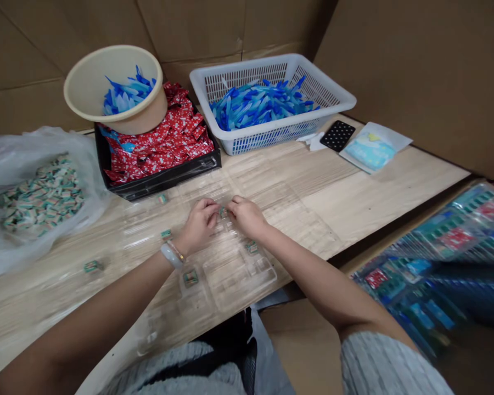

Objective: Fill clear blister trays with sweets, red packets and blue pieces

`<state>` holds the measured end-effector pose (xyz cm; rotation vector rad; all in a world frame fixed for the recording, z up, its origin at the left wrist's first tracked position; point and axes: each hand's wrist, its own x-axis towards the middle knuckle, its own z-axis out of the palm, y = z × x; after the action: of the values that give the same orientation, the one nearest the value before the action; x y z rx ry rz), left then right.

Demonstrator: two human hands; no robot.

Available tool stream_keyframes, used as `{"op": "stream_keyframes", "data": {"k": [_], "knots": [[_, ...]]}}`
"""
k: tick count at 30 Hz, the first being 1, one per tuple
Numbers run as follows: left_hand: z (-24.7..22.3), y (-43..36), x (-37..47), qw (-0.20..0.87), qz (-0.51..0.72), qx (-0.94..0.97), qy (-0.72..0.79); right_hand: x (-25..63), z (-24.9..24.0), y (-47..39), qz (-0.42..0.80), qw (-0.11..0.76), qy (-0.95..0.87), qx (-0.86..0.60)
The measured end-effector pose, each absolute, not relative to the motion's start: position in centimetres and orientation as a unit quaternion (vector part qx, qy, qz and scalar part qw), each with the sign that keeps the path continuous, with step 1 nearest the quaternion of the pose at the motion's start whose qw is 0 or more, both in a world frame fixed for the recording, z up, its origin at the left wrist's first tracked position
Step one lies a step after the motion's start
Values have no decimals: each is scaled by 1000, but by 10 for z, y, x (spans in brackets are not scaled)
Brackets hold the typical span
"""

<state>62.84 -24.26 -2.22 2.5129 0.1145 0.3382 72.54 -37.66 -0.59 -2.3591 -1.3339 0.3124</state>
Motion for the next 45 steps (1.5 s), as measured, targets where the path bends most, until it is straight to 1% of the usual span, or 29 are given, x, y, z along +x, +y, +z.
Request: {"op": "stream_keyframes", "data": {"k": [6,10,13,16,18,20,22,25,28,32,39,42,45], "knots": [[-17,-244,636,266,85,960,13,730,-13,-379,116,280,-485,-820],[-12,-244,628,206,77,975,-16,729,2,-398,66,323,-449,-830],[-12,-243,620,153,49,984,-74,714,11,-427,27,325,-427,-843],[-10,-245,614,130,36,988,-76,687,7,-457,20,288,-451,-844],[-7,-249,610,133,38,985,-98,671,0,-471,14,241,-468,-850],[-3,-256,604,145,26,977,-154,660,-7,-479,7,194,-480,-856],[-1,-266,598,158,3,966,-206,656,-11,-483,-6,175,-484,-857],[-3,-278,591,171,-24,957,-232,655,-12,-486,-37,194,-451,-870],[-8,-284,588,173,-35,956,-236,653,-12,-487,-27,205,-444,-872],[-13,-283,587,167,-24,955,-242,648,-14,-484,-7,205,-446,-871],[-13,-287,586,185,-4,949,-255,645,-22,-490,-23,215,-449,-867],[-1,-283,580,204,20,955,-214,654,-17,-483,-83,245,-445,-857],[13,-253,569,234,85,961,-118,664,1,-440,-101,299,-449,-836]]}}
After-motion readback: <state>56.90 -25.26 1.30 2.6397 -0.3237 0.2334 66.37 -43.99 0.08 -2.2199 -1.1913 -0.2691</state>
